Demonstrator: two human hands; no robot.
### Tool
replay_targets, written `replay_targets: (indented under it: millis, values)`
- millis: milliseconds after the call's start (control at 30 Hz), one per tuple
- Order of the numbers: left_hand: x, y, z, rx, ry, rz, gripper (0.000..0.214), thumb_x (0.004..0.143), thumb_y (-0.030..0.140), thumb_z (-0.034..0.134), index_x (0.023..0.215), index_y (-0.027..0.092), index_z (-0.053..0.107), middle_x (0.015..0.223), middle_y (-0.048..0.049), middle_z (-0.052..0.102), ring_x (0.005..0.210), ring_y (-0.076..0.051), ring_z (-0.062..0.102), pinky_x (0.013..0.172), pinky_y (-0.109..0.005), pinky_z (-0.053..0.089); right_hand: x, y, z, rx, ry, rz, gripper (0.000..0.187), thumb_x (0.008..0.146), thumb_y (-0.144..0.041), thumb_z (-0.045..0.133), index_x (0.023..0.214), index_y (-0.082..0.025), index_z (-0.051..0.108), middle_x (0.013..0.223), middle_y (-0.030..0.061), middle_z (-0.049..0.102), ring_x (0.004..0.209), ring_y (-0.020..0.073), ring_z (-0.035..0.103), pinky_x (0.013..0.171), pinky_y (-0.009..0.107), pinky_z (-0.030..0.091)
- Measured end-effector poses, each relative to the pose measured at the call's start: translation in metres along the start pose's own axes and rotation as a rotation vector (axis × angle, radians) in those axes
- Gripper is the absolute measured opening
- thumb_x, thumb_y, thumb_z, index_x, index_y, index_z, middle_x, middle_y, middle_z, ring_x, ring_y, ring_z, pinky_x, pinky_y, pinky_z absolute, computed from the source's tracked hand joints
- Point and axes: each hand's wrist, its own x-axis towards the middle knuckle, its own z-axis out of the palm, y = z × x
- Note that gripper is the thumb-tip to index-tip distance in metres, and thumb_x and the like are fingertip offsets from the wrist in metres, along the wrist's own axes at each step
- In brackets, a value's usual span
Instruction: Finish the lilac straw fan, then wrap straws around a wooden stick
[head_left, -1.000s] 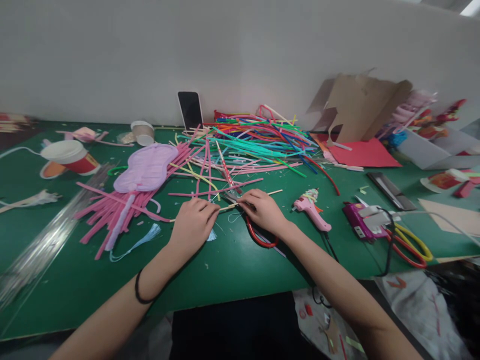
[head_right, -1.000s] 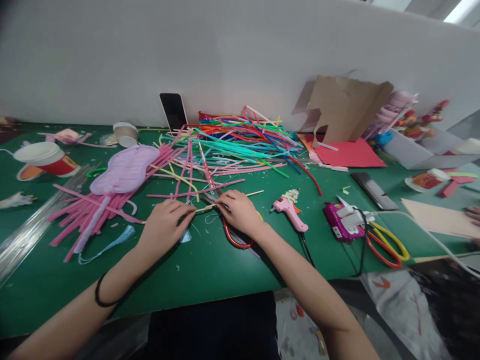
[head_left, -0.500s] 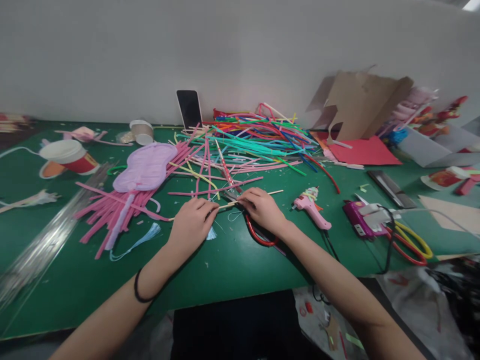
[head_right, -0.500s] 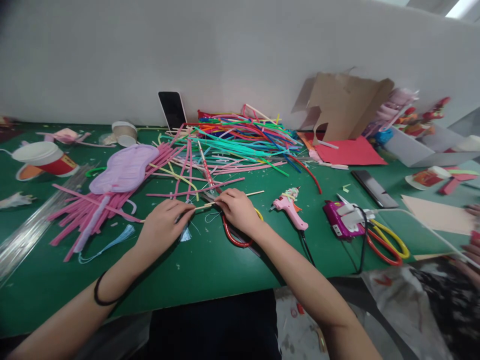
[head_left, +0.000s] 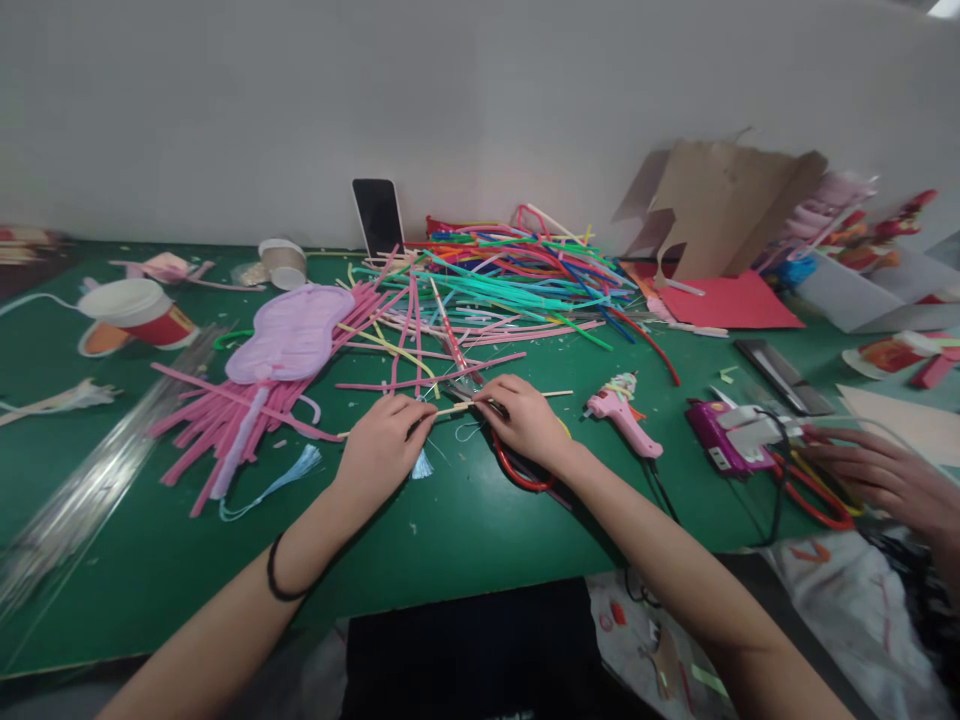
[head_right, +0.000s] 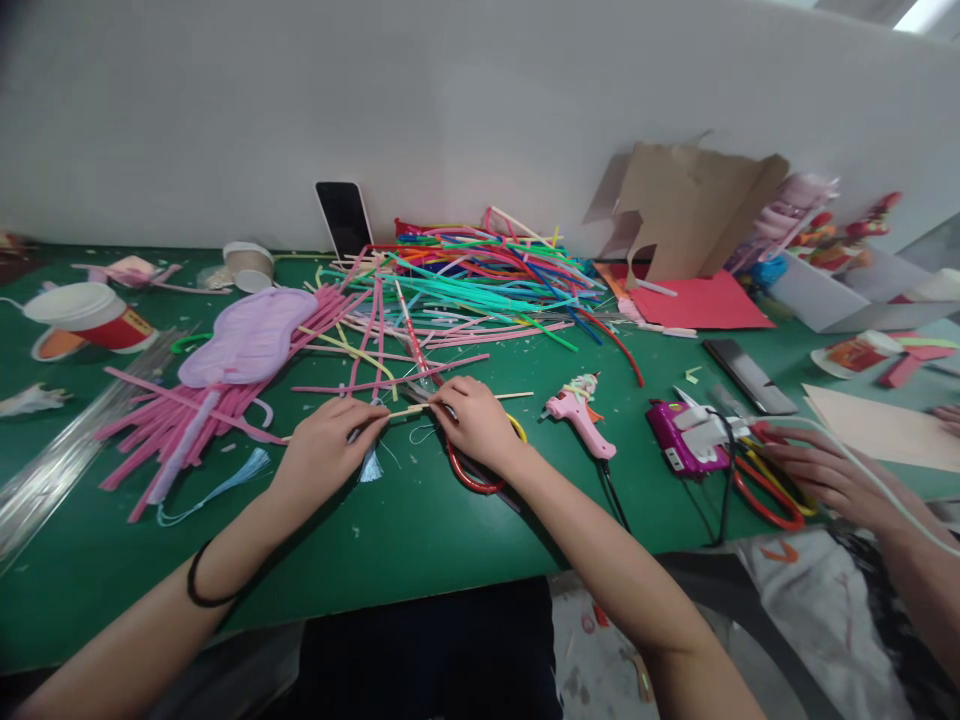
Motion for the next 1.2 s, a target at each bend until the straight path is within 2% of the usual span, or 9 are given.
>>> replay_targets:
  millis: [767, 1200]
  values:
    - [0.0010, -0.0034, 0.0005, -0.006, 0.003, -0.010, 0.022, 0.094, 0.028, 0.051, 0.096, 0.018, 0.070, 0.093, -0.0061, 0.071, 0.092, -0.023, 0.062, 0.084, -0.035, 0.048, -0.0058, -0.0002, 0.0010, -0.014, 0.038, -0.079, 0.015, 0.091, -0.020, 0.056, 0.098, -0.020, 0.069, 0.096, 0.0094, 0.066, 0.092, 0.0221, 0.058, 0.082, 0.038, 0.047]
    - [0.0015, -0.0053, 0.0015, -0.031, -0.007, -0.022, 0.021, 0.094, 0.029, 0.052, 0.095, 0.019, 0.070, 0.093, -0.0056, 0.071, 0.092, -0.022, 0.063, 0.084, -0.035, 0.049, -0.0060, -0.0017, -0.0018, 0.120, 0.035, 0.016, 0.013, 0.088, -0.016, 0.061, 0.095, -0.021, 0.070, 0.091, 0.0059, 0.065, 0.088, 0.0190, 0.059, 0.081, 0.033, 0.047]
